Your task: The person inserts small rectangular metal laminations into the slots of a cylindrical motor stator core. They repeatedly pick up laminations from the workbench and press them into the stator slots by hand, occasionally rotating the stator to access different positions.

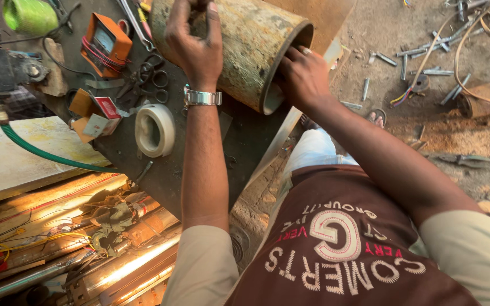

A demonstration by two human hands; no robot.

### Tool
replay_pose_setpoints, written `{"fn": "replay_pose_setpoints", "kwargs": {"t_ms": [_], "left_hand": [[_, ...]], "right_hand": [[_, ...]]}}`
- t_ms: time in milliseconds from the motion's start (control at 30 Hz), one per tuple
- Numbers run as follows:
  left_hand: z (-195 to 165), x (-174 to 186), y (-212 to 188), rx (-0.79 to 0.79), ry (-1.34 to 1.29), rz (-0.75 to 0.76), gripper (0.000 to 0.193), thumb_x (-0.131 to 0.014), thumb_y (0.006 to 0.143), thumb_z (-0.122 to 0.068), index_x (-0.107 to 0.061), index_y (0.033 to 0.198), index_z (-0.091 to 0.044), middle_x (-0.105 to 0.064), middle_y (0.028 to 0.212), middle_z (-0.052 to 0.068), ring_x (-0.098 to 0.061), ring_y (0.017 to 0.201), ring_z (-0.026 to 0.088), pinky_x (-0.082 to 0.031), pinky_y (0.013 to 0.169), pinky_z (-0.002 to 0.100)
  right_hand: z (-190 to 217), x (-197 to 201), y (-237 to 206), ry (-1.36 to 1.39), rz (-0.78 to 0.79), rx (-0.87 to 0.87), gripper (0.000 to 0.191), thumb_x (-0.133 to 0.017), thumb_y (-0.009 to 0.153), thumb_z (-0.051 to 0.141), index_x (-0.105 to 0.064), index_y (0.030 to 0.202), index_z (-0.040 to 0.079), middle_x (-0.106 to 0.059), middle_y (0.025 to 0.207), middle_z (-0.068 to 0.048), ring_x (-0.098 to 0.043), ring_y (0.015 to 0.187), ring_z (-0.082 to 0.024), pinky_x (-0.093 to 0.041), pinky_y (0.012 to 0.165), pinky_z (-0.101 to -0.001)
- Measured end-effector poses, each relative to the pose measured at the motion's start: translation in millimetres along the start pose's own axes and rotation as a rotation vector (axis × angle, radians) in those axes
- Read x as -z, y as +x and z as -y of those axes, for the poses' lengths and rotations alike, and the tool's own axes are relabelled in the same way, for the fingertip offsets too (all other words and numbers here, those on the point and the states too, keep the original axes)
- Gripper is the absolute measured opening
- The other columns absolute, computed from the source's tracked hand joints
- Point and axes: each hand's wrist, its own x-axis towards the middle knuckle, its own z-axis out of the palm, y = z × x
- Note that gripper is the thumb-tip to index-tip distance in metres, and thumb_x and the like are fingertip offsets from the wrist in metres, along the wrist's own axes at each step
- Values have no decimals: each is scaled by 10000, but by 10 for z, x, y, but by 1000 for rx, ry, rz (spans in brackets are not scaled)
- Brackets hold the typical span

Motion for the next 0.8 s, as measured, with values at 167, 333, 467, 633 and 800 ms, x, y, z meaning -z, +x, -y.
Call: {"fn": "replay_pose_setpoints", "kwargs": {"t_ms": [167,333,467,633,800], "left_hand": [[32,-6,-46,-13,-16,-12,124,-717,964,-157,-742,1036,-59,-780,969,71,-760,910,200,-622,861,381],[71,-34,-61,2,27,-60,140,-751,945,-187,-738,983,-53,-778,936,78,-752,866,215,-601,815,392],[112,-7,-80,11,-2,-42,184,-736,959,-222,-738,976,-39,-770,933,88,-746,872,226,-577,808,403],[207,23,-136,7,63,-51,273,-760,958,-264,-716,911,1,-717,845,100,-675,801,246,-463,731,434],[317,12,-178,55,134,-14,363,-776,958,-286,-635,769,-10,-563,714,96,-557,693,248,-409,716,456]], "right_hand": [[-26,34,-20,85,-56,-9,516,-847,783,312,-720,1207,47,-664,1166,-190,-649,945,-356,-540,760,-443],[-148,76,-199,-36,-12,70,297,-804,957,278,-730,1191,112,-677,1229,-94,-631,1087,-289,-527,880,-423],[-112,-66,23,-91,-99,213,357,-801,887,310,-741,1182,118,-671,1248,-95,-605,1149,-278,-521,888,-403],[-111,44,-119,-20,-75,114,461,-822,884,425,-751,1171,72,-662,1208,-147,-592,1097,-326,-532,846,-440],[-153,42,-145,-63,15,66,288,-789,965,309,-760,1195,139,-665,1278,-97,-594,1158,-295,-573,860,-408]]}}
